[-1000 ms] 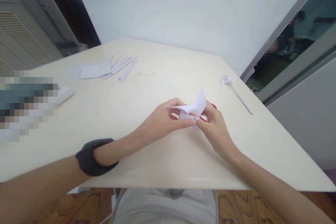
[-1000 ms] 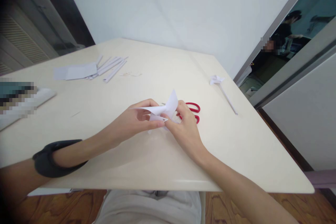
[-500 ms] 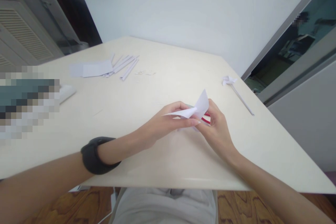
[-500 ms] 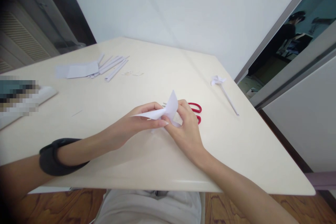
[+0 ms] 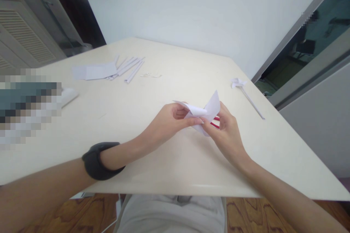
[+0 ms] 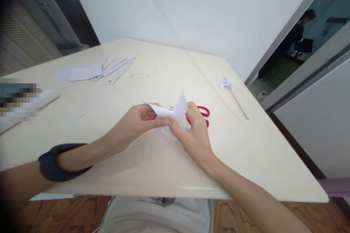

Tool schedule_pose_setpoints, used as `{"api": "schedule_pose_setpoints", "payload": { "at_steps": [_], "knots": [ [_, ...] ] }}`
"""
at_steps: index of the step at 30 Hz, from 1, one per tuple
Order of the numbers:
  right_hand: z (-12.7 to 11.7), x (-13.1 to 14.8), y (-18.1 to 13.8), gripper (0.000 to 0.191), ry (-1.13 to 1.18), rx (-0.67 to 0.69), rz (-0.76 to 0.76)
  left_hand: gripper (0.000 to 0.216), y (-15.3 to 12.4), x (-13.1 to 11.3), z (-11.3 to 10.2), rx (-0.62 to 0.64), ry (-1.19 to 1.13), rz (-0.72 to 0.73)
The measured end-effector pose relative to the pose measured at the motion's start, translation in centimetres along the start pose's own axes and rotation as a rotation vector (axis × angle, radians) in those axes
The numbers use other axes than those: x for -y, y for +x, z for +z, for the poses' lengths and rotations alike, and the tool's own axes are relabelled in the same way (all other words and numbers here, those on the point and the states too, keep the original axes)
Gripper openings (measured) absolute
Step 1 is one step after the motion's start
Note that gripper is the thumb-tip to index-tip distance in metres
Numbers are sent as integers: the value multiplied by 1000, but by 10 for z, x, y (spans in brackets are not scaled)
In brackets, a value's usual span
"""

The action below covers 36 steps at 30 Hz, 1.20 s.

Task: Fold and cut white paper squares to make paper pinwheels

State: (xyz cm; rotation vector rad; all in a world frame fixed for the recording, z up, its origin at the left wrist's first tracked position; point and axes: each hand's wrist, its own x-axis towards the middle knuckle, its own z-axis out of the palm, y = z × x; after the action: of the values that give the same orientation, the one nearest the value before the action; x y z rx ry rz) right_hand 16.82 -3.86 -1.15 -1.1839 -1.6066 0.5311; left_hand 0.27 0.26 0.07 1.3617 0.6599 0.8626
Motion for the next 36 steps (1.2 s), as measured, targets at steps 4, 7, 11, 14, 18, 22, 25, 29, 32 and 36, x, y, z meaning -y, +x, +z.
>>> {"api": "schedule_pose_setpoints", "payload": {
  "at_steps": [4, 7, 11, 14, 18, 22, 25, 29, 32, 36],
  "knots": [
    [-1, 0, 1, 16, -9, 4, -6, 20, 0, 1, -2, 6, 10, -3],
    [-1, 0, 1, 17, 3, 8, 9, 17, 0, 2, -3, 0, 21, 3],
    [-1, 0, 1, 16, 37, 25, 47, 21, -1, 4, -4, -28, 35, 3],
    [-1, 0, 2, 15, 54, 32, 61, 23, -1, 4, -5, -25, 64, -20],
    [-2, 1, 2, 16, 60, 32, 76, 22, -1, 2, -6, -16, 94, -32],
    [-3, 0, 1, 17, 93, 46, 117, 25, -1, 0, -6, -4, 139, -57],
    [-3, 0, 1, 17, 113, 52, 127, 25, 0, 0, -6, 6, 138, -59],
    [-3, -2, 2, 15, 127, 31, 122, 23, 1, 0, -4, 23, 89, -26],
    [-3, -4, 3, 13, 131, 22, 143, 24, 1, 0, -3, 58, 101, 8],
    [-4, -5, 4, 13, 135, 21, 162, 27, -1, -1, -3, 95, 164, 50]
  ]
}}
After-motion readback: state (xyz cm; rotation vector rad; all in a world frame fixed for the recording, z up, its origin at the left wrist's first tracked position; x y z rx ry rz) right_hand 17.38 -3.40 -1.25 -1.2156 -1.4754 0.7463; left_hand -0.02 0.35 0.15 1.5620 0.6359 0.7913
